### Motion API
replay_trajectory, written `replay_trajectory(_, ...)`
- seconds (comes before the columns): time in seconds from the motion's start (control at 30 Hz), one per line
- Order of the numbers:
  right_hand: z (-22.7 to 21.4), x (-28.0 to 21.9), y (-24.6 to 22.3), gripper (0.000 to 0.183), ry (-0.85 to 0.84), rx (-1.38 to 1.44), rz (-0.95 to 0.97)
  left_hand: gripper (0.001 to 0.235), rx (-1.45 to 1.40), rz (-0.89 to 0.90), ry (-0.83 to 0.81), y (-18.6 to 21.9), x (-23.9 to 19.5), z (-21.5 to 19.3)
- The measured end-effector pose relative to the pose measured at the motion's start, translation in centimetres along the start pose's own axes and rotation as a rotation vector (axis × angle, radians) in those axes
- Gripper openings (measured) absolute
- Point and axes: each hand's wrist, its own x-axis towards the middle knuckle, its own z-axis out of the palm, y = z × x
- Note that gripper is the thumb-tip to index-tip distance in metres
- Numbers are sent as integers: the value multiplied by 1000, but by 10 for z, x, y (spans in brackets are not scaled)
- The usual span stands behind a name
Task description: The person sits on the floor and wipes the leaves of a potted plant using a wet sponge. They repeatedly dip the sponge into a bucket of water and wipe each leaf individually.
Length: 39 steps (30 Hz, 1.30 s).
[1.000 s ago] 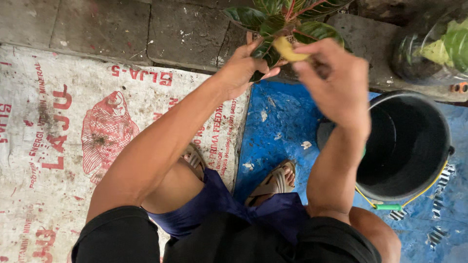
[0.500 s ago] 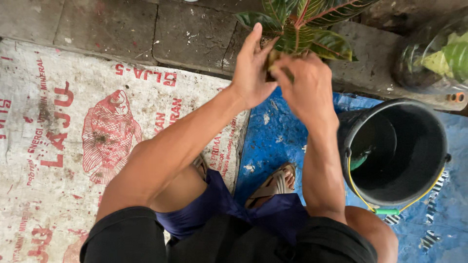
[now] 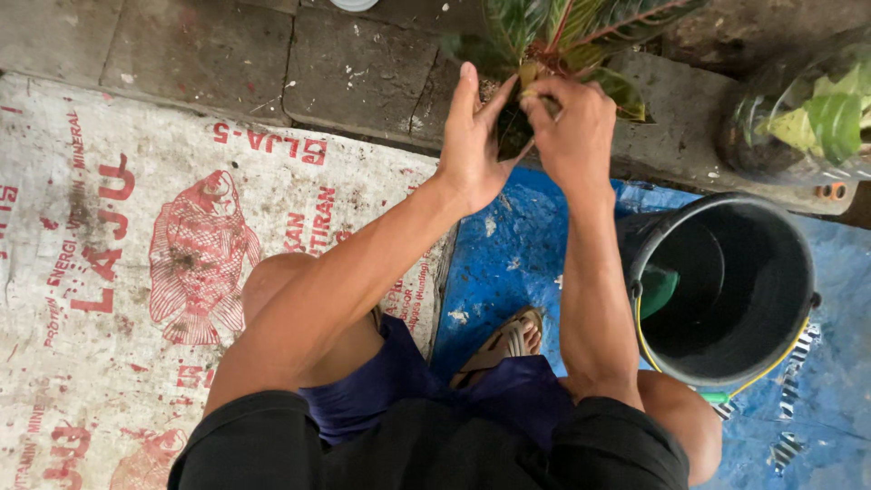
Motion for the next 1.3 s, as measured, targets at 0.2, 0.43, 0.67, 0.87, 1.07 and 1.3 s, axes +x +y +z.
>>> replay_trajectory(0.2, 2, -2, 6, 15, -102, 109, 9, 102, 65, 25, -70, -1, 3, -1)
replay_trajectory(0.43, 8, 9, 17, 13, -100, 110, 120, 109, -25, 8, -100, -3, 12, -11)
replay_trajectory(0.67, -20, -3, -11, 16, -267, 180, -41, 105, -64, 45, -47, -4, 15, -17)
replay_trajectory(0.87, -26, -2, -22, 14, -236, 94, -119, 105, -116, 35, -72, -5, 17, -14)
replay_trajectory(1.07, -24, 2, -24, 10, -271, 142, -25, 107, -104, 25, -64, -2, 13, -5)
replay_trajectory(1.3, -39, -18, -48, 9, -311, 367, -101, 105, -117, 18, -19, 6, 6, 3)
